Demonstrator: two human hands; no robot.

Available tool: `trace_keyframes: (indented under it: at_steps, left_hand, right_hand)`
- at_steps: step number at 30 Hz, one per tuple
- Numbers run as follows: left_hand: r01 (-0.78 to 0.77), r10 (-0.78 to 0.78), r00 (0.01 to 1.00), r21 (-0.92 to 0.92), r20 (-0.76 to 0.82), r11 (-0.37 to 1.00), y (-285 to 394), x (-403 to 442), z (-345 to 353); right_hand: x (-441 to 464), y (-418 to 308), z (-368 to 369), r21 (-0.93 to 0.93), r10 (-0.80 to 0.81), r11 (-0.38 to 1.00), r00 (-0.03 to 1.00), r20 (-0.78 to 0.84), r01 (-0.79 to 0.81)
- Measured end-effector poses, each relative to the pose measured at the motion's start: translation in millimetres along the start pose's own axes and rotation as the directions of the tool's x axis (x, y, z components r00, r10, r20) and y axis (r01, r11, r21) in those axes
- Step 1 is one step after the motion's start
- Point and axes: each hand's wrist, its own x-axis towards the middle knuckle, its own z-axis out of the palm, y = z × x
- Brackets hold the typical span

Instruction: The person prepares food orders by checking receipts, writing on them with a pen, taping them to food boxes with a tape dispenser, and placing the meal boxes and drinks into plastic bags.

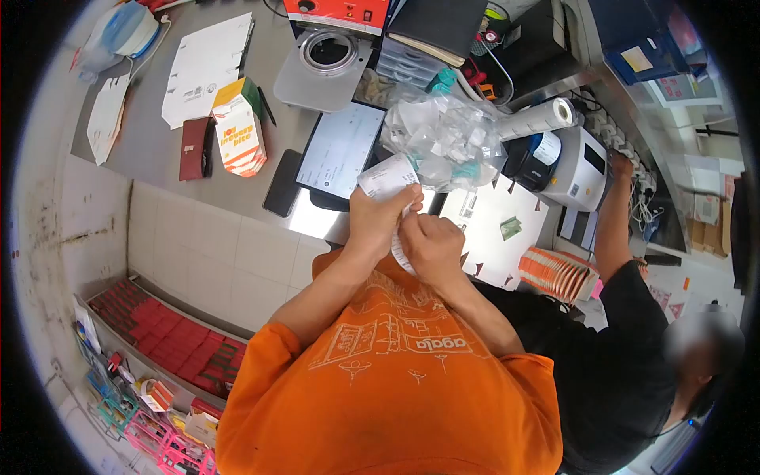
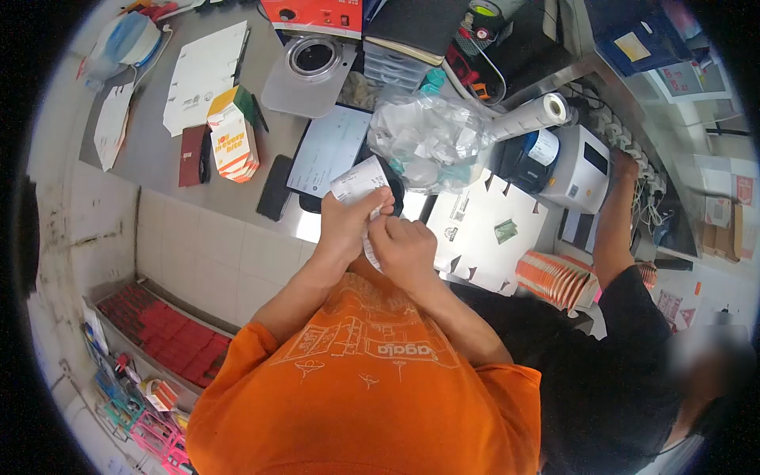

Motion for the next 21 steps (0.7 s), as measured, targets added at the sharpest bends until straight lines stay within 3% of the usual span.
trace_keyframes:
  at_steps: [1,4,7,8,11,12,13,14,17,18,19,20,21]
  left_hand:
    - [0.017,-0.018,1.000,-0.003,-0.016,1.000,-0.1,-0.2,0.9]
    - [0.006,-0.006,0.999,0.018,0.044,1.000,0.5,4.7,-5.7]
    - [-0.105,0.105,0.994,0.017,-0.003,0.994,10.9,7.2,-6.7]
    - [-0.193,0.191,0.981,0.104,0.024,0.976,16.5,4.9,-6.4]
    - [-0.301,0.300,0.953,0.262,0.047,0.917,21.1,-0.8,-2.6]
    - [-0.304,0.309,0.951,0.262,0.021,0.916,19.7,0.3,-2.8]
    - [-0.307,0.319,0.948,0.262,-0.005,0.915,17.3,2.2,-3.1]
    - [-0.309,0.328,0.944,0.264,-0.030,0.914,16.8,2.8,-2.6]
    - [-0.276,0.280,0.960,0.191,0.006,0.942,33.8,-2.2,-1.1]
    - [-0.287,0.291,0.956,0.241,0.020,0.927,37.6,-5.5,-2.1]
    - [-0.303,0.305,0.952,0.238,0.030,0.923,38.9,-9.0,-1.3]
    - [-0.319,0.319,0.947,0.236,0.039,0.918,39.1,-12.9,-0.1]
    - [-0.332,0.330,0.943,0.236,0.048,0.913,39.4,-17.3,0.5]
  right_hand:
    - [-3.0,-0.7,2.5,0.012,-0.026,1.000,1.000,0.012,0.026]
    - [-1.5,2.4,2.7,0.279,0.266,0.919,0.960,0.086,-0.279]
    - [-1.0,-1.6,-10.3,0.415,0.433,0.756,0.862,0.261,-0.506]
    - [-0.9,-2.5,-10.9,0.472,0.445,0.723,0.863,0.240,-0.504]
    - [0.9,-14.4,-22.6,0.367,0.442,0.763,0.843,0.306,-0.533]
    - [-4.3,-12.7,-23.0,0.413,0.191,0.865,0.949,0.252,-0.284]
    - [-11.7,-8.4,-22.2,0.443,-0.076,0.896,0.979,0.187,-0.015]
    - [-16.4,-7.1,-22.7,0.454,-0.338,0.854,0.934,0.116,0.253]
    - [-12.3,-17.7,-32.6,0.681,-0.302,0.730,0.920,0.249,0.055]
    - [0.3,-18.5,-51.8,0.616,-0.123,0.753,0.871,0.476,-0.230]
    - [-1.1,-16.3,-57.1,0.612,0.128,0.680,0.888,0.443,-0.403]
    - [4.0,-14.9,-54.1,0.676,0.351,0.465,0.820,0.451,-0.571]
    - [9.9,-13.4,-50.1,0.716,0.543,0.202,0.685,0.486,-0.668]
